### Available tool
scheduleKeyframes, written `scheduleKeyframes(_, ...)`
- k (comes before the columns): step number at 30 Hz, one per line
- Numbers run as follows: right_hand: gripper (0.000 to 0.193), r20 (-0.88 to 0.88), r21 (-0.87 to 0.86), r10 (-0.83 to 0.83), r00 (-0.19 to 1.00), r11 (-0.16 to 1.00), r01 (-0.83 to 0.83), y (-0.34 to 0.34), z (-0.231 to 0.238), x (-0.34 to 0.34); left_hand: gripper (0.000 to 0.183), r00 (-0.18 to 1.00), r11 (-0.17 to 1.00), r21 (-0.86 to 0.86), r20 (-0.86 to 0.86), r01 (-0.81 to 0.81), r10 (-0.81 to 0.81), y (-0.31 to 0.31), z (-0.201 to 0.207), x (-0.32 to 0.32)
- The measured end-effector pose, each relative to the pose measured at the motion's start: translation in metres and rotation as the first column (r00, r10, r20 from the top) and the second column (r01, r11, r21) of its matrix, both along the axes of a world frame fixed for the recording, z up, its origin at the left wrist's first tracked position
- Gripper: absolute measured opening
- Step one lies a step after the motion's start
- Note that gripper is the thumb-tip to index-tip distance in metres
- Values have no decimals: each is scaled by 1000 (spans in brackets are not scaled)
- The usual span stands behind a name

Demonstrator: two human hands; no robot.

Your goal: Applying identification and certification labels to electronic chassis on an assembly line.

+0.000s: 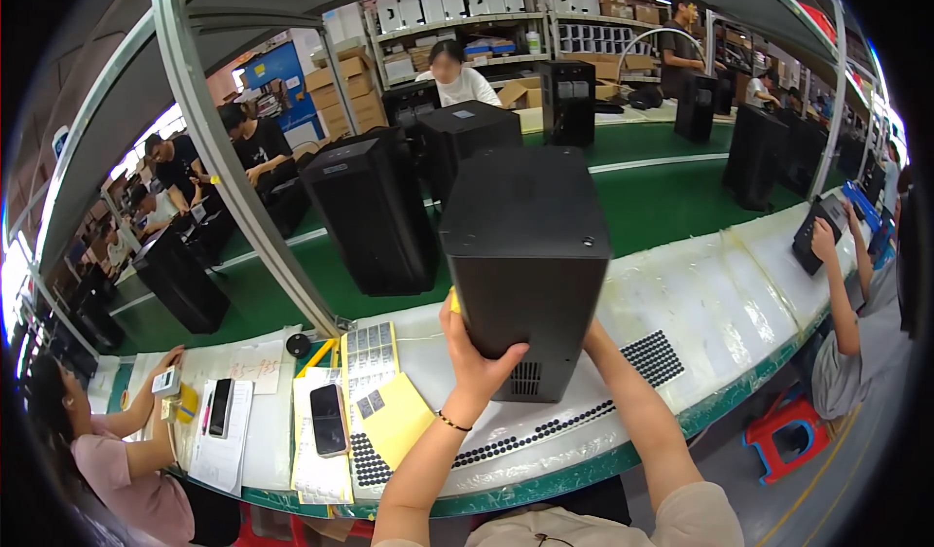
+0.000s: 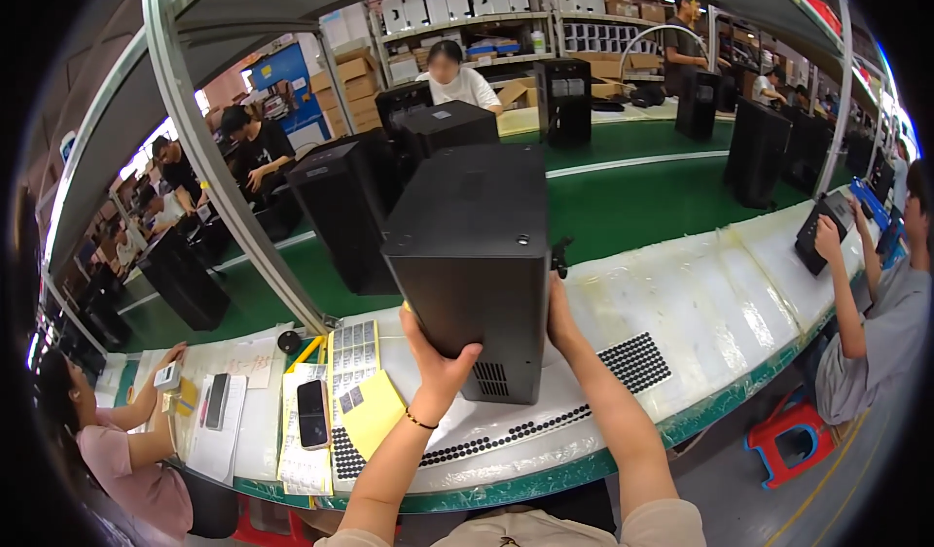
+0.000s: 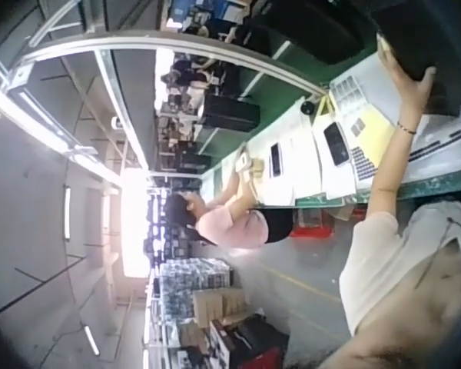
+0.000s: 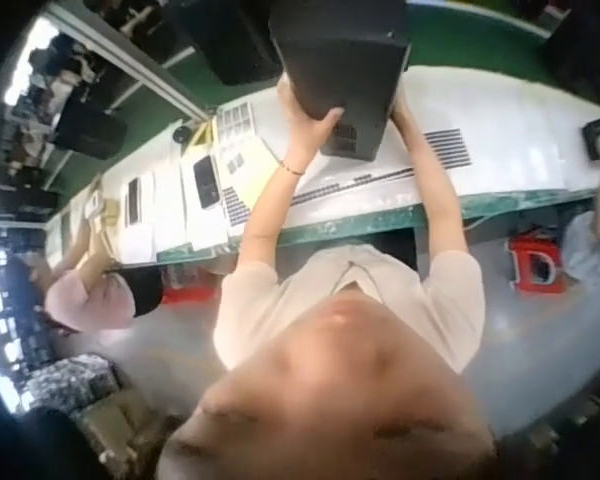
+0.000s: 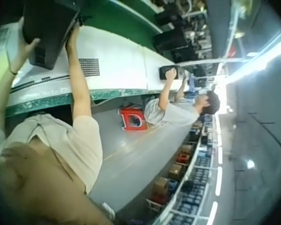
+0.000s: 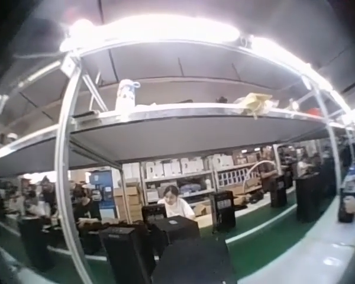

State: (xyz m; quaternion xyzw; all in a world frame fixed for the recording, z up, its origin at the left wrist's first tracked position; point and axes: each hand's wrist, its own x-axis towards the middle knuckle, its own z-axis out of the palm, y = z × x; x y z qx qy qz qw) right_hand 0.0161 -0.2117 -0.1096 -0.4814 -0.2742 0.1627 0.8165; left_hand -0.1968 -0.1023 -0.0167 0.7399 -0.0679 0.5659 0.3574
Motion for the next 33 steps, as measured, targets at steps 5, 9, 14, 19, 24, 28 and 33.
scheduleKeyframes(5,58,306,-278,-53,950,950,143,-51,-26,24,98,998,998,62,-56,3,0,0,18,-19)
scheduleKeyframes(9,56,380,-369,-196,904,864,342,-88,8,-11,46,930,961,276,-343,-32,130,30,30,-72)
scheduleKeyframes(14,51,300,-386,-195,934,871,306,-116,18,-27,28,643,885,340,-608,-317,465,71,8,-122)
scheduleKeyframes(19,50,85,-522,-78,993,846,111,-132,16,-57,34,322,742,521,-679,-422,660,105,-52,-157)
scheduleKeyframes(24,51,229,-670,-77,970,711,214,-139,27,-94,38,295,713,548,-662,-438,690,109,-64,-158)
scheduleKeyframes(28,48,337,-579,-157,928,743,335,-146,29,-112,40,257,760,489,-741,-428,621,107,-55,-156)
scheduleKeyframes(33,38,205,-366,-291,935,863,349,-148,18,-139,41,319,782,431,-740,-450,591,118,-54,-161)
